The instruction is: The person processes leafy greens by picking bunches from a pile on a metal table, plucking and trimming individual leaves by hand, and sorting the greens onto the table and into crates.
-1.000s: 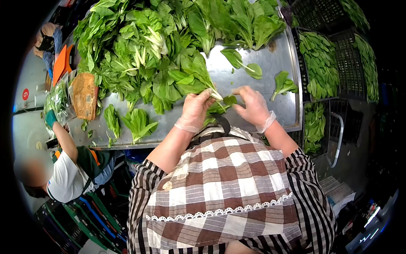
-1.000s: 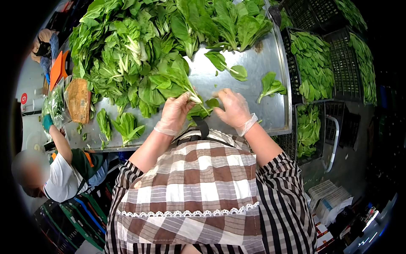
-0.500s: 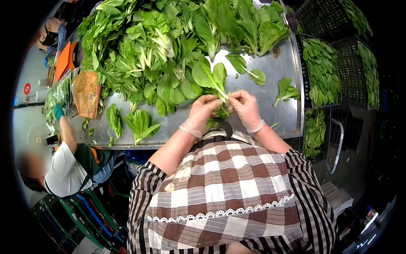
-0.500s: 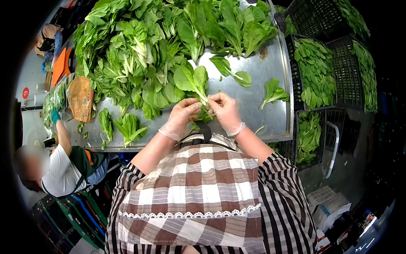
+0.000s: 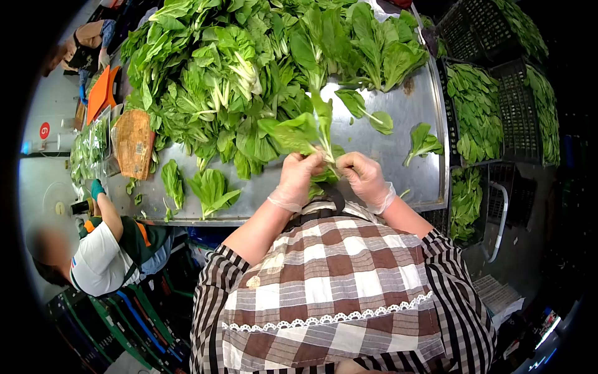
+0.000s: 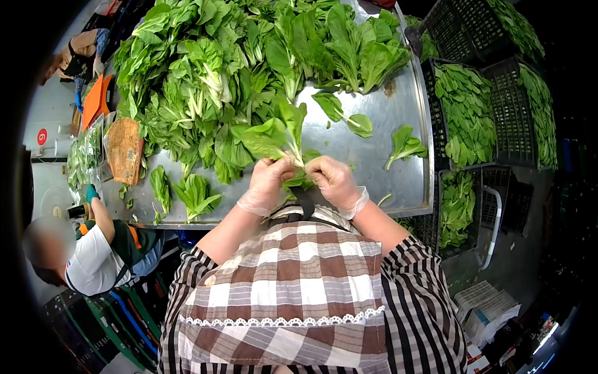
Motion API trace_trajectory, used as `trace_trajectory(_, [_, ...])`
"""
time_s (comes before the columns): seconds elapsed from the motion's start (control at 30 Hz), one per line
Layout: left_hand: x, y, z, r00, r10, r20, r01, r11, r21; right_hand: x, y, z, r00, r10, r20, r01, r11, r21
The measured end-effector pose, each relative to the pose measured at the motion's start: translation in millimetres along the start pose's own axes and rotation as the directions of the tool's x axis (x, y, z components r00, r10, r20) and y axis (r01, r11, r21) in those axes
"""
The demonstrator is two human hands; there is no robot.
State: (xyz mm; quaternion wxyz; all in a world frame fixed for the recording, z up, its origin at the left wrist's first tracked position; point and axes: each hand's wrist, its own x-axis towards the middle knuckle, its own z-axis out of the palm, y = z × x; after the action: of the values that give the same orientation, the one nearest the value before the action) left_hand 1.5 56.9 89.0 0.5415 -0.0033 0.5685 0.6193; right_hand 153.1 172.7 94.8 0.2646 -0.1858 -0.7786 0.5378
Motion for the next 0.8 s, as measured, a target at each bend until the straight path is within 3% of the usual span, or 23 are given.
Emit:
trace_trajectory(0.1, [-2.8, 4.2, 0.2, 1.0, -0.004, -0.008, 0.004, 0.999, -0.051, -5.9, 10.3, -7.8, 0.95, 0.299, 0.092, -0.281, 0.945, -0.165])
trace_trajectory(0.2, [-6.8, 6.0, 2.8, 1.0, -0.006, 0.021, 0.007, 0.999, -0.049, -2.0, 12.7, -13.0, 0.798, 0.568, 0.202, -0.535, 0.822, -0.197])
trace_trajectory(0.23, [-7.2, 5.4, 2.7, 0.999, -0.006, 0.035, 0.007, 0.999, -0.046, -0.4, 10.7, -11.9, 0.697, 0.656, 0.289, -0.695, 0.718, 0.045])
trace_trajectory(0.33, [-3.5, -0.4, -2.1, 0.997, -0.005, 0.083, 0.01, 0.998, -0.068, 5.2, 8.1, -1.2, 0.678, 0.65, 0.344, -0.735, 0.58, 0.352])
trace_trajectory(0.47, [-10.8, 5.2, 3.1, 0.993, -0.039, 0.113, 0.049, 0.995, -0.083, 13.8, 22.3, 8.9, 0.66, 0.684, 0.311, -0.729, 0.483, 0.485])
trace_trajectory(0.57, [-9.9, -1.8, -4.1, 0.997, -0.039, 0.066, 0.043, 0.997, -0.058, 14.7, 15.7, 7.0, 0.697, 0.637, 0.329, -0.706, 0.526, 0.475])
trace_trajectory(0.67, [-7.6, -0.9, -9.2, 0.996, 0.001, 0.088, 0.0, 1.0, -0.006, 22.4, -8.5, 12.5, 0.794, 0.545, 0.27, -0.604, 0.653, 0.456])
trace_trajectory(0.8, [-12.6, 5.3, -1.3, 0.999, -0.03, 0.033, 0.03, 0.999, -0.028, 16.7, 8.9, 16.0, 0.783, 0.563, 0.267, -0.6, 0.568, 0.563])
